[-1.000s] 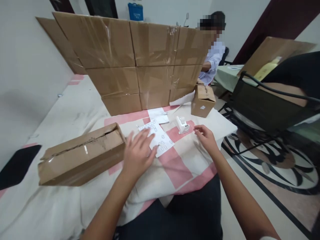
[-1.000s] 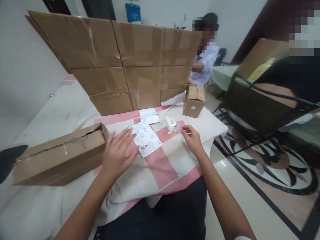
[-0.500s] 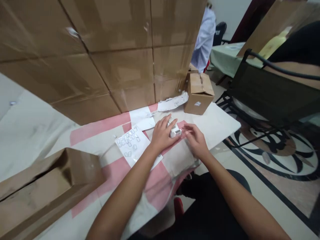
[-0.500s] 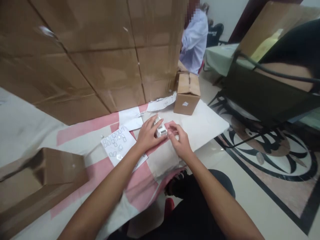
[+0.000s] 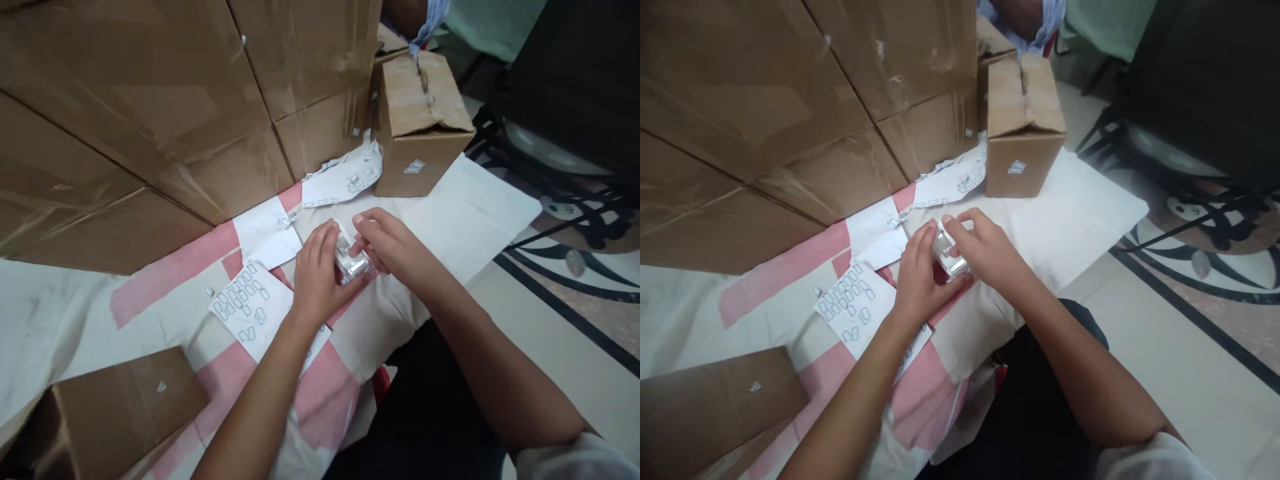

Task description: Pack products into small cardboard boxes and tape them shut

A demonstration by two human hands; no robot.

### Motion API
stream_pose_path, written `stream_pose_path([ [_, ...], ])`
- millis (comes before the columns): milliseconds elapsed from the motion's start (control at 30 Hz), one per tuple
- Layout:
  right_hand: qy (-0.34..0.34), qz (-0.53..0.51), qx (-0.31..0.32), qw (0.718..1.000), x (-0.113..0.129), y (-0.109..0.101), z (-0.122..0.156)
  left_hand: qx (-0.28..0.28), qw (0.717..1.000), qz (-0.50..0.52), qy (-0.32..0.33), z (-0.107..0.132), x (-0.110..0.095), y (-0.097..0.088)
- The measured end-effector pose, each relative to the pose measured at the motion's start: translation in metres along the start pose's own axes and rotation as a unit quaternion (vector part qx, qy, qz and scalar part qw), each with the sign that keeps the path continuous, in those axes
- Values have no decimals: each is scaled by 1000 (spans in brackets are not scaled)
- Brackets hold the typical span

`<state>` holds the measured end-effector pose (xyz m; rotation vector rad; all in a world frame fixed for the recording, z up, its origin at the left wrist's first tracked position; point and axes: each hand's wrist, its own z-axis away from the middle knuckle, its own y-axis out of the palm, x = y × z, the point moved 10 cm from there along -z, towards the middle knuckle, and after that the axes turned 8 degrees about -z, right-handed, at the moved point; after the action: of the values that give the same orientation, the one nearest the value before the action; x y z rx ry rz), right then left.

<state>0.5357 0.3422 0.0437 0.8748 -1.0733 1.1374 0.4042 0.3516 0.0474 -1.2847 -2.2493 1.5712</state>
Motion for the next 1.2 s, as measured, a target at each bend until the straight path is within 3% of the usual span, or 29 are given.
stream_pose_path([
  [267, 29, -20, 10, 999, 3, 0, 8, -5, 1000, 3, 0, 3, 1, -1],
  [467, 37, -139, 61, 988, -9, 4, 16, -1, 1000, -7, 2, 5, 2, 0],
  [767, 30, -224, 41, 973, -11, -15, 41, 7, 1000, -24, 18, 6, -15, 2],
  [900, 32, -191, 51, 980, -5, -18, 47, 6, 999, -33, 29, 7, -19, 2],
  [1200, -16, -27, 16, 999, -5, -17, 55, 4, 999, -26, -28, 8, -9, -1],
])
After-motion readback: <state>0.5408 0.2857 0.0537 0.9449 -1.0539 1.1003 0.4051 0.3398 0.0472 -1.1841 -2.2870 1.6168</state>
